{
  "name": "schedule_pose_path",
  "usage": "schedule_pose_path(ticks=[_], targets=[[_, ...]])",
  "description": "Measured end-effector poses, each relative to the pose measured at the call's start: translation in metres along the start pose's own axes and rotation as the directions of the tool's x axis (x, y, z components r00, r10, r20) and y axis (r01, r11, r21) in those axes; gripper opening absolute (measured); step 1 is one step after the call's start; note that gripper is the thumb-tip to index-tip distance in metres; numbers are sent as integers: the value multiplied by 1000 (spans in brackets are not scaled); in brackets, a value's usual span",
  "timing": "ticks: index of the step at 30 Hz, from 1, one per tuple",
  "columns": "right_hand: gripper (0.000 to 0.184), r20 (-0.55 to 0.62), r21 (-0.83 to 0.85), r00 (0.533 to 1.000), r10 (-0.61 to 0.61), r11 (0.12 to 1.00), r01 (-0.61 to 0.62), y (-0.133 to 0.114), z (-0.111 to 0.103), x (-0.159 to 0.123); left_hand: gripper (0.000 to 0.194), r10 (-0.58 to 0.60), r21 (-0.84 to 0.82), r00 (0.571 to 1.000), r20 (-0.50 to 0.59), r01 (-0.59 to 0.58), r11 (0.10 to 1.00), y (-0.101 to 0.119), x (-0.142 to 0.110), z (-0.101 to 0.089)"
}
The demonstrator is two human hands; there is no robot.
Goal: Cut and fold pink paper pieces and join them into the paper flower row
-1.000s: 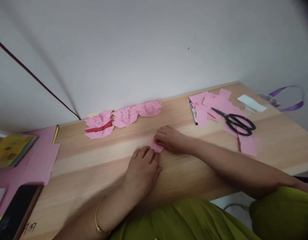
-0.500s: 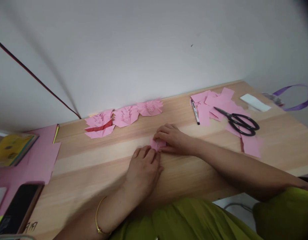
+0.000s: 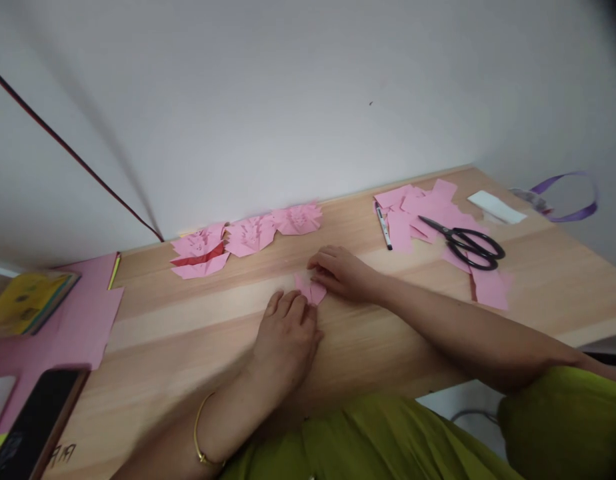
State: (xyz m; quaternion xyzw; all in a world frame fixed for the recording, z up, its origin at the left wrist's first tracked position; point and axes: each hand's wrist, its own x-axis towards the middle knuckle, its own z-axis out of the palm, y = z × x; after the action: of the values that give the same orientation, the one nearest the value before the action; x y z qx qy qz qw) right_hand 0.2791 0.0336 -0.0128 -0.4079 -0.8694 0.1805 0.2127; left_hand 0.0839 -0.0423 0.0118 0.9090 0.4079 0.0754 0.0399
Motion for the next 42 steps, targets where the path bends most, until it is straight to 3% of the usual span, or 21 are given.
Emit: schedule_pose_path(ticks=[6,15,21,29,35,42], targets=[[36,42,-60,999,19,998,-17,-8,2,-3,32,14,8,1000,10,-14,1000,-1,1,1],[14,-11,-39,994,109,993,-109,-7,4,4,27,8,6,1000,7,-8,1000,0,0,3],[37,-5,-18,998,59,998,-59,-10,5,-1,31,-3,5,1000,1,3,1000,0,0,1],[25,-7,-25,994,109,994,-109,-11,5,1,27,-71,35,995,69,69,997,3,3,-8],[47,-10,-44,1000,10,999,-10,-12,7,-2,34,-112,44,993,34,111,993,2,-4,-2],[63,14,-63,994,112,992,-111,-11,7,2,36,-116,48,993,24,114,992,2,-5,-2]])
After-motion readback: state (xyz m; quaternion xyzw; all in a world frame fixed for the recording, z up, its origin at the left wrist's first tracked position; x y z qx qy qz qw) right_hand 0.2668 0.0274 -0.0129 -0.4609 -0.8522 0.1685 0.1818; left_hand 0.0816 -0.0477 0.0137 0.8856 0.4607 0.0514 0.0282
